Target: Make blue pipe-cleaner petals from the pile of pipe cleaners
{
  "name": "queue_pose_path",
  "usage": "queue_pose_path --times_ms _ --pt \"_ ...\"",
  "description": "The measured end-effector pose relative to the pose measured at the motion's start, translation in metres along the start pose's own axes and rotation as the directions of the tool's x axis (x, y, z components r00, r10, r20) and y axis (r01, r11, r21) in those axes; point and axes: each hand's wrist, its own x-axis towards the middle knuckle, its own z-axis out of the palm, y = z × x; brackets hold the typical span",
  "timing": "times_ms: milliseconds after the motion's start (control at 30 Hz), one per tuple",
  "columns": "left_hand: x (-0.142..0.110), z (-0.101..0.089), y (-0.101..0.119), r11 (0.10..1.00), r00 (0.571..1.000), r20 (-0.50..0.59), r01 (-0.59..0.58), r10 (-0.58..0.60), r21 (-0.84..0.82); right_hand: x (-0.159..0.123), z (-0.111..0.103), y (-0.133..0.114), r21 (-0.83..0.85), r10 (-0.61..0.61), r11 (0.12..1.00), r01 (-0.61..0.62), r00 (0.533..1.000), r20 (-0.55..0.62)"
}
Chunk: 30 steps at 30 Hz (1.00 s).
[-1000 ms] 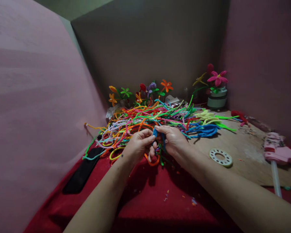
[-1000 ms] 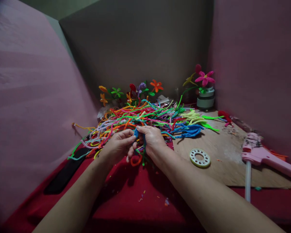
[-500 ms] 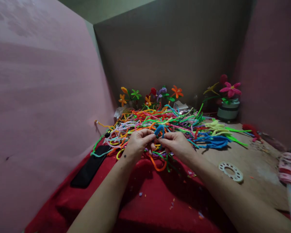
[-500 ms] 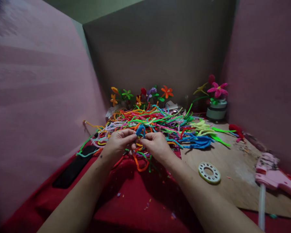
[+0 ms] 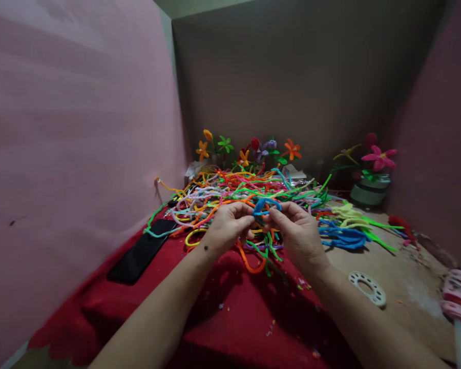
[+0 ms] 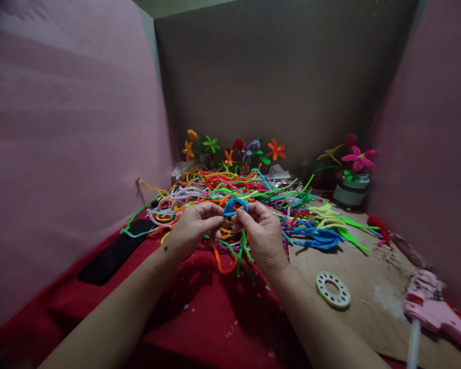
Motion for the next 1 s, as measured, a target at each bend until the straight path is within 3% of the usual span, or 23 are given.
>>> queue_pose_path --times_ms 233,367,500,733,1000 --pt "0.001 0.001 -0.002 0.999 1.000 0.014 -0.012 0.012 -0.036 -0.011 0.002 0.000 -0.357 -0.167 0.920 0.162 0.986 0.016" --pt "0.003 0.000 -0.005 0.993 0.996 0.067 -0.058 0.065 -0.104 -0.013 0.000 0.002 -0.468 -0.257 0.853 0.231 0.966 0.008" --pt "0.003 -0.001 -0.006 0.988 0.990 0.108 -0.069 0.085 -0.141 -0.012 -0.002 0.001 -0.495 -0.263 0.839 0.226 0.965 -0.004" --pt "0.003 -0.002 -0.007 0.987 0.993 0.114 -0.012 0.031 -0.162 -0.010 0.000 0.000 -0.294 -0.107 0.946 0.134 0.988 0.108" --pt "0.002 0.000 -0.008 0.987 0.990 0.143 0.008 0.015 -0.163 -0.010 -0.004 0.009 -0.448 -0.149 0.876 0.180 0.983 0.103"
